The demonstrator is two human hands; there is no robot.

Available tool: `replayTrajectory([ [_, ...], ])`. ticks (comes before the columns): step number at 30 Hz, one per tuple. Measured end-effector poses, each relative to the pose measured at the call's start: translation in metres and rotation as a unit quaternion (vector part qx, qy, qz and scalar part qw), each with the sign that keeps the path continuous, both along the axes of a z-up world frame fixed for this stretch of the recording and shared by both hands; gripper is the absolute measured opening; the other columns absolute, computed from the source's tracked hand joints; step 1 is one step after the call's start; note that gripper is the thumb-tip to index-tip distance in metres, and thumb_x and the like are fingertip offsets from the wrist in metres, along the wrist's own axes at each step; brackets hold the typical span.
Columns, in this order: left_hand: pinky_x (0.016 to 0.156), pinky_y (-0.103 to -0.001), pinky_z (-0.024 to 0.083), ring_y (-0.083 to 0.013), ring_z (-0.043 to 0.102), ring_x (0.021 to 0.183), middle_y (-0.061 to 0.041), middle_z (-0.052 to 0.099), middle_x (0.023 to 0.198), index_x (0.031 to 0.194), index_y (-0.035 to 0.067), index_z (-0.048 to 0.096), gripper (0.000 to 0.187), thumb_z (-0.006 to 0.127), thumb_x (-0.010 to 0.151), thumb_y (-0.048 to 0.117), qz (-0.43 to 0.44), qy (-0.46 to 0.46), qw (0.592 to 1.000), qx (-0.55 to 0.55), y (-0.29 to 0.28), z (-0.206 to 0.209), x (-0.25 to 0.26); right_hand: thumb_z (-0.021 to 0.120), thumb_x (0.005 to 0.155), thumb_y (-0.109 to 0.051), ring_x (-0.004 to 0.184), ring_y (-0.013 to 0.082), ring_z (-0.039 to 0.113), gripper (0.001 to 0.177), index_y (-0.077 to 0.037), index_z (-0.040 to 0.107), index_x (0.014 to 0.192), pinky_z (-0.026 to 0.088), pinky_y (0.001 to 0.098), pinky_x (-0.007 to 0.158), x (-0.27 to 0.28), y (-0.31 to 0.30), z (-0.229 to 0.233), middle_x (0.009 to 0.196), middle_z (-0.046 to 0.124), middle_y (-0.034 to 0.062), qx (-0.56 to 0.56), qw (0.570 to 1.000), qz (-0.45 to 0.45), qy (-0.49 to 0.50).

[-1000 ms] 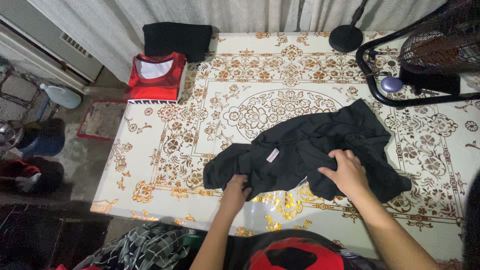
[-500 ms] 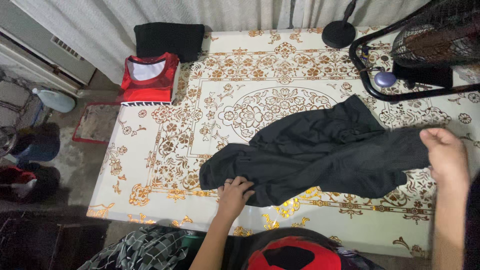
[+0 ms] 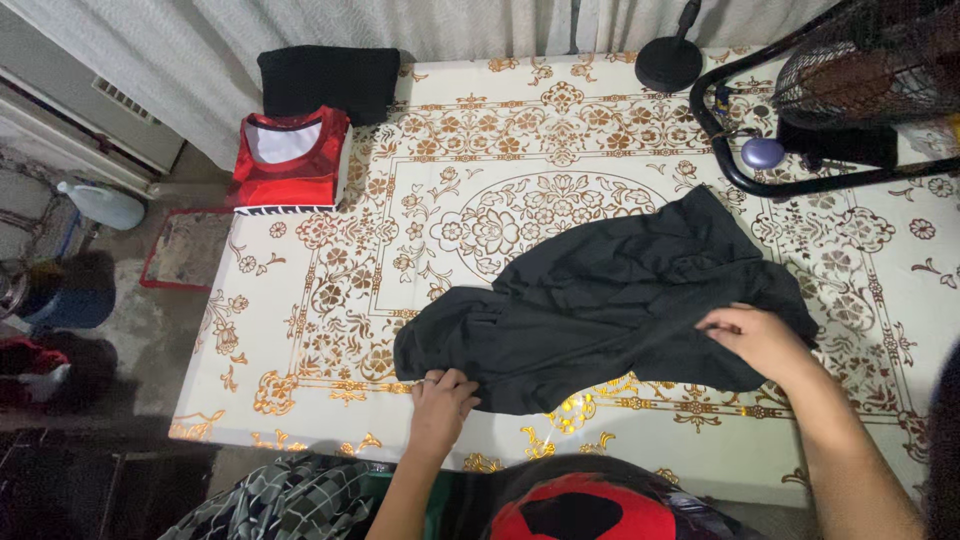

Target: The person folds a black t-shirt and a white tank top on a patterned tablecloth by smoothing the fabric and folding the sides toward the center.

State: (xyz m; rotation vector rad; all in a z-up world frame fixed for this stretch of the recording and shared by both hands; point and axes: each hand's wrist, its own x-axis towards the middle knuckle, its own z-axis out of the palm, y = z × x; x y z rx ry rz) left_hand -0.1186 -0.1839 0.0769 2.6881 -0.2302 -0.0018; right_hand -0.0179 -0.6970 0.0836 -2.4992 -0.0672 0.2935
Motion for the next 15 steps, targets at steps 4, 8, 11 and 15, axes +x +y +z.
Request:
replayTrajectory([
  [4, 0.097, -0.047, 0.037, -0.0234, 0.056, 0.109, 0.004, 0.067, 0.101, 0.091, 0.017, 0.08, 0.011, 0.075, 0.084, 0.024, 0.005, 0.039, 0.999, 0.017, -0.008, 0.009, 0.006, 0.078, 0.079, -0.015, 0.091, 0.0313, 0.067, 0.034, -0.017, 0.075, 0.113, 0.055, 0.0397, 0.08, 0.003, 0.034, 0.011, 0.097, 0.063, 0.0086, -0.004, 1.0, 0.024, -0.02],
  [8, 0.097, -0.049, 0.035, -0.0238, 0.061, 0.106, 0.002, 0.071, 0.104, 0.09, 0.014, 0.08, 0.014, 0.072, 0.087, 0.024, 0.082, -0.004, 0.992, -0.096, -0.008, 0.031, 0.019, 0.083, 0.076, -0.018, 0.1, 0.0328, 0.064, 0.021, -0.014, 0.078, 0.096, 0.052, 0.0426, 0.085, 0.007, 0.056, 0.021, 0.098, 0.063, 0.0091, -0.108, 0.99, 0.022, -0.09],
  [11, 0.1, -0.048, 0.035, -0.0229, 0.063, 0.106, 0.002, 0.074, 0.107, 0.092, 0.012, 0.078, 0.015, 0.069, 0.091, 0.024, 0.12, -0.028, 0.98, -0.158, -0.001, 0.049, 0.033, 0.082, 0.08, -0.021, 0.098, 0.0313, 0.066, 0.018, -0.012, 0.075, 0.094, 0.053, 0.0394, 0.084, 0.011, 0.053, 0.019, 0.1, 0.064, 0.0078, -0.092, 0.99, 0.012, -0.103],
  [15, 0.105, -0.049, 0.033, -0.0229, 0.063, 0.109, 0.002, 0.075, 0.105, 0.091, 0.011, 0.075, 0.013, 0.067, 0.093, 0.021, 0.129, -0.098, 0.97, -0.18, 0.003, 0.074, 0.047, 0.081, 0.081, -0.013, 0.093, 0.026, 0.068, 0.017, -0.006, 0.071, 0.093, 0.053, 0.0345, 0.083, 0.02, 0.028, 0.01, 0.1, 0.067, 0.007, 0.018, 0.991, -0.004, -0.132],
])
